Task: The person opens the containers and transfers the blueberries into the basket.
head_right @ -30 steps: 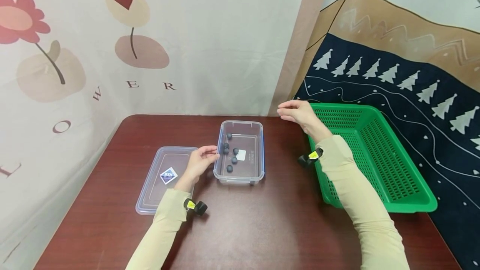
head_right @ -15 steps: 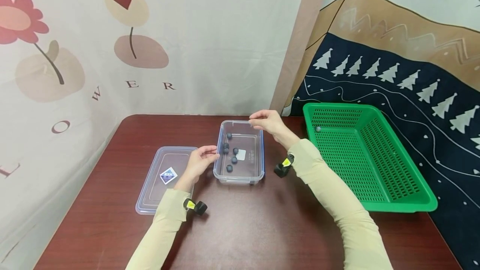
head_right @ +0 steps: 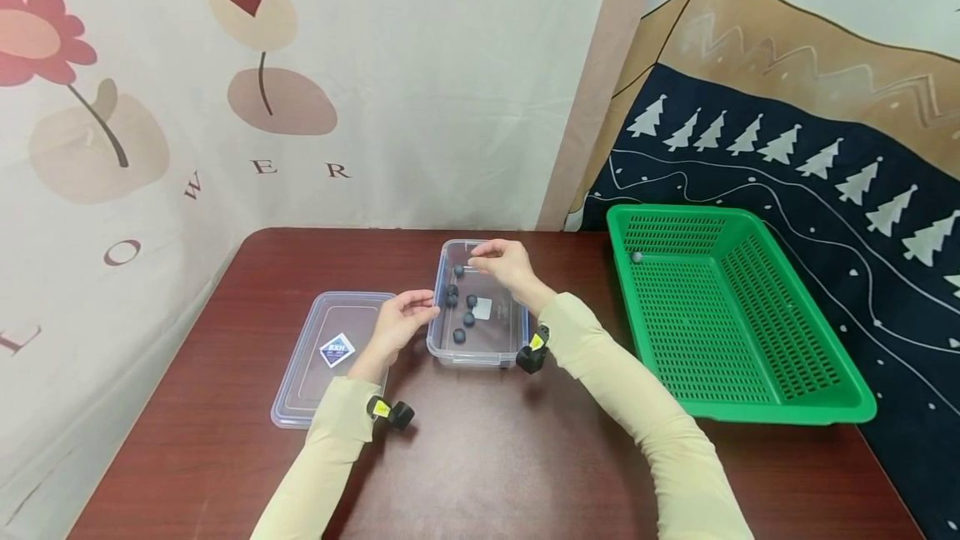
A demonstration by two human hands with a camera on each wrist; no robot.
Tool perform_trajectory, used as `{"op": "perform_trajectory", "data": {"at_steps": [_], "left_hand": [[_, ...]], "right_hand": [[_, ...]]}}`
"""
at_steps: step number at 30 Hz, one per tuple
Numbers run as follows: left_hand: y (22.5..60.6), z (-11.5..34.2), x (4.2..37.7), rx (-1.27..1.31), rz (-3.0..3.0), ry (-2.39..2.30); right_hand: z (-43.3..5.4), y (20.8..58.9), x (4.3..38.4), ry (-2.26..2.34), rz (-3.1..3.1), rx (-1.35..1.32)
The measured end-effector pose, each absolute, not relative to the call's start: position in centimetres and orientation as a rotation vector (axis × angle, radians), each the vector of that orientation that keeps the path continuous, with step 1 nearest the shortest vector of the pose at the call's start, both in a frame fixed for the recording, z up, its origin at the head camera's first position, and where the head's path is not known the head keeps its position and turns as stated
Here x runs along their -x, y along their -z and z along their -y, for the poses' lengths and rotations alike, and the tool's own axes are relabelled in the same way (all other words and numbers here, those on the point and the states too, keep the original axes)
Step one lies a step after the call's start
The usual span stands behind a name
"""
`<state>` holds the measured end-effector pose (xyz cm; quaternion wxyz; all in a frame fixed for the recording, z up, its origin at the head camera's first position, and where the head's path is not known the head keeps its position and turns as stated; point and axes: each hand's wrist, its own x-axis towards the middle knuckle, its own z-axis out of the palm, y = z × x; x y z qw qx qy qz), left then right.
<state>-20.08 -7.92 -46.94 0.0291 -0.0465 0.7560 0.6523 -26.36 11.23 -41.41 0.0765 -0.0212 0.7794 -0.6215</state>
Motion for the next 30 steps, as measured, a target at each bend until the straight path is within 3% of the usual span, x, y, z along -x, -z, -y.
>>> {"op": "perform_trajectory", "data": {"at_steps": [30], "left_hand": [[46.9,7.8,20.1,0.105,-2.318,-2.054]], "right_hand": [[-9.2,44.8,28.0,1.602,-2.241,-0.150]]}}
